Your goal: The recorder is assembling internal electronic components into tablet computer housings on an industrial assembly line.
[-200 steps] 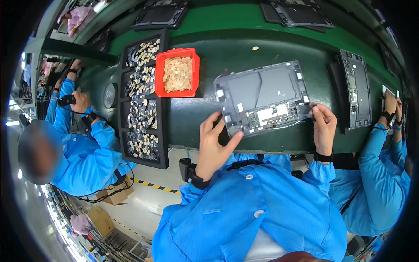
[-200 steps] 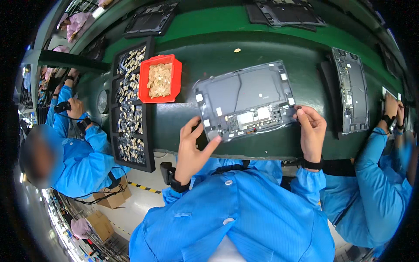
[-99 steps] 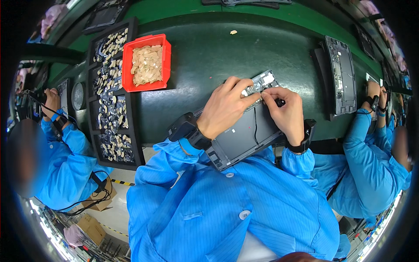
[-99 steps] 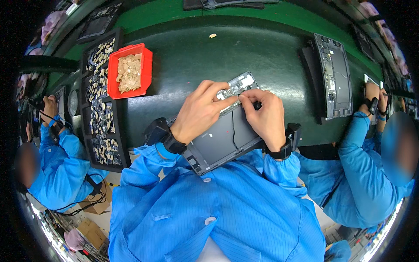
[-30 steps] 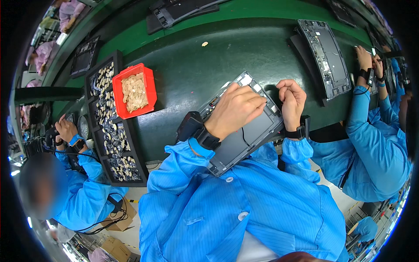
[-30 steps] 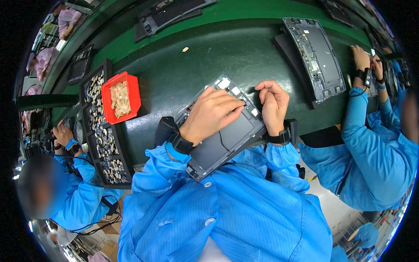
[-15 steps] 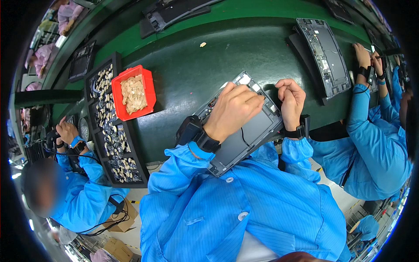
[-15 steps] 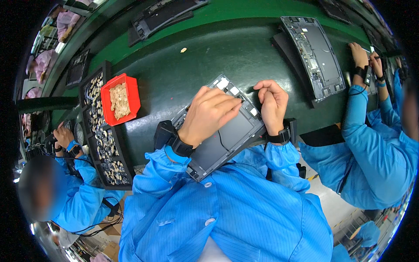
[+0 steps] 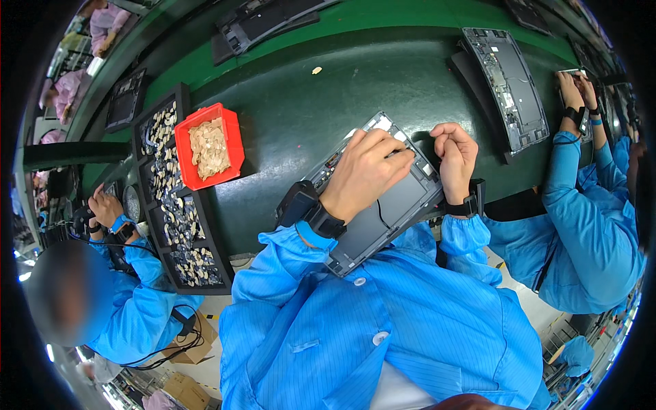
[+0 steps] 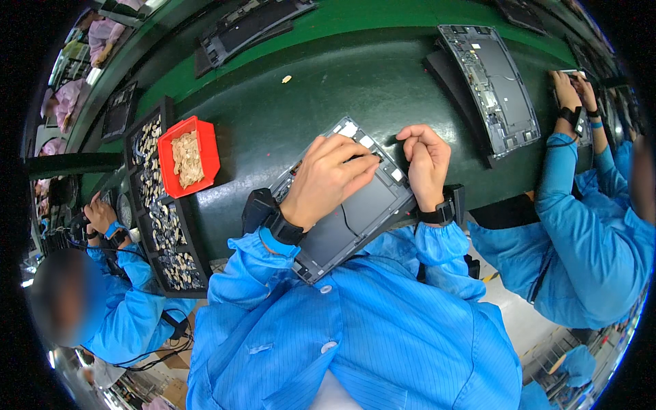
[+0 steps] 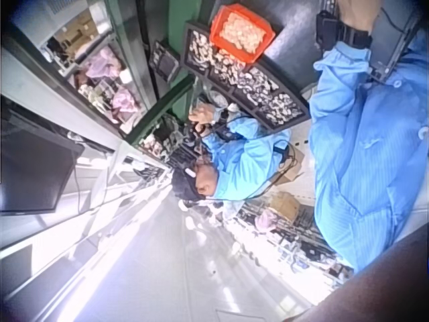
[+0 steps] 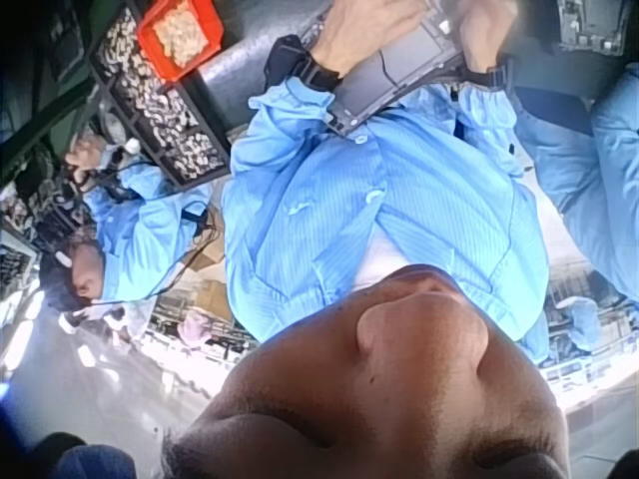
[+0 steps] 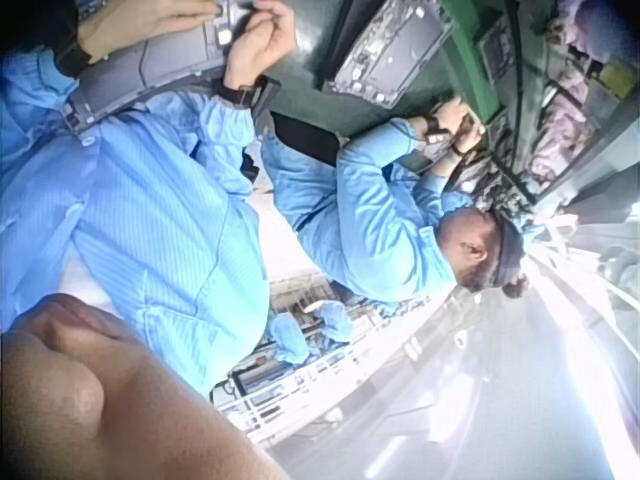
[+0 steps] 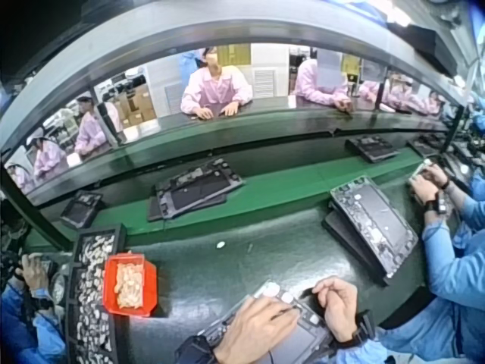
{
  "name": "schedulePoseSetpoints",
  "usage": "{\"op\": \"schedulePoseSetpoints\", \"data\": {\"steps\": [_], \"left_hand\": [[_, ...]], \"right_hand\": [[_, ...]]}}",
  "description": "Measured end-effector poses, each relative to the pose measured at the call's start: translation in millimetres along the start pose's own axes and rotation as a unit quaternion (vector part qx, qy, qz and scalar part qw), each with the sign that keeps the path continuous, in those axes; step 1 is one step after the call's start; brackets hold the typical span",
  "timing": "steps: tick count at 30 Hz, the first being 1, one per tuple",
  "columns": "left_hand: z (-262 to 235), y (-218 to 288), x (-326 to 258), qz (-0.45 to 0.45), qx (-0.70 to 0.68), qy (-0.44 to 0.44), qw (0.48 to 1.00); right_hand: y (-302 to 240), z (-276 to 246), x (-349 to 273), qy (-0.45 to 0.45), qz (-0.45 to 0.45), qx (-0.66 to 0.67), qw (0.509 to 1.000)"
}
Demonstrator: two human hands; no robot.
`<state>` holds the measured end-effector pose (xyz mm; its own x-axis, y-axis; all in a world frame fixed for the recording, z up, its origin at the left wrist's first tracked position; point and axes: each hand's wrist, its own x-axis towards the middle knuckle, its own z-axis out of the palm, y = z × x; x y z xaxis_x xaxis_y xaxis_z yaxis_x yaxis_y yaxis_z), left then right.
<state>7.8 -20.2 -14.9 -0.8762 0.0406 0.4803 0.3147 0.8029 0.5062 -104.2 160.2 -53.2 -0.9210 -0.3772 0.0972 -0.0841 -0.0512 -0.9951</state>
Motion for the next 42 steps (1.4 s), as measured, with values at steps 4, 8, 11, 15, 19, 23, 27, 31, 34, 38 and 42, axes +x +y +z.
{"op": "schedulePoseSetpoints", "data": {"steps": [4,8,11,15,19,23,27,31,34,38,42], "left_hand": [[2,-1,-1,0.005,-0.005,0.009,1.0],[6,-4,-2,0.007,-0.013,0.011,1.0],[6,-5,-2,0.006,-0.017,0.005,1.0],[8,-4,-1,0.008,-0.016,0.02,1.0],[13,-4,-3,0.0,-0.018,0.014,1.0],[15,4,-2,-0.035,0.024,0.004,0.999],[7,27,-9,-0.058,0.134,-0.018,0.989],[13,65,-41,-0.122,0.163,-0.153,0.967],[21,71,-50,-0.131,0.171,-0.128,0.968],[26,72,-52,-0.123,0.166,-0.118,0.971],[26,73,-58,-0.108,0.16,-0.121,0.974]], "right_hand": [[-1,0,-1,-0.001,0.001,-0.001,1.0],[-2,0,-1,-0.001,-0.001,-0.006,1.0],[-1,1,-1,0.001,0.001,-0.013,1.0],[1,0,0,-0.001,-0.005,-0.009,1.0],[-1,-1,1,-0.02,-0.006,0.001,1.0],[-8,0,2,-0.032,0.001,0.01,0.999],[-14,7,4,-0.039,0.036,-0.045,0.998],[-8,6,6,-0.064,-0.047,-0.176,0.981],[-24,2,-10,-0.111,-0.007,-0.224,0.968],[-24,5,-26,-0.124,-0.157,-0.383,0.902],[-52,36,-41,-0.107,-0.035,-0.426,0.898]]}}
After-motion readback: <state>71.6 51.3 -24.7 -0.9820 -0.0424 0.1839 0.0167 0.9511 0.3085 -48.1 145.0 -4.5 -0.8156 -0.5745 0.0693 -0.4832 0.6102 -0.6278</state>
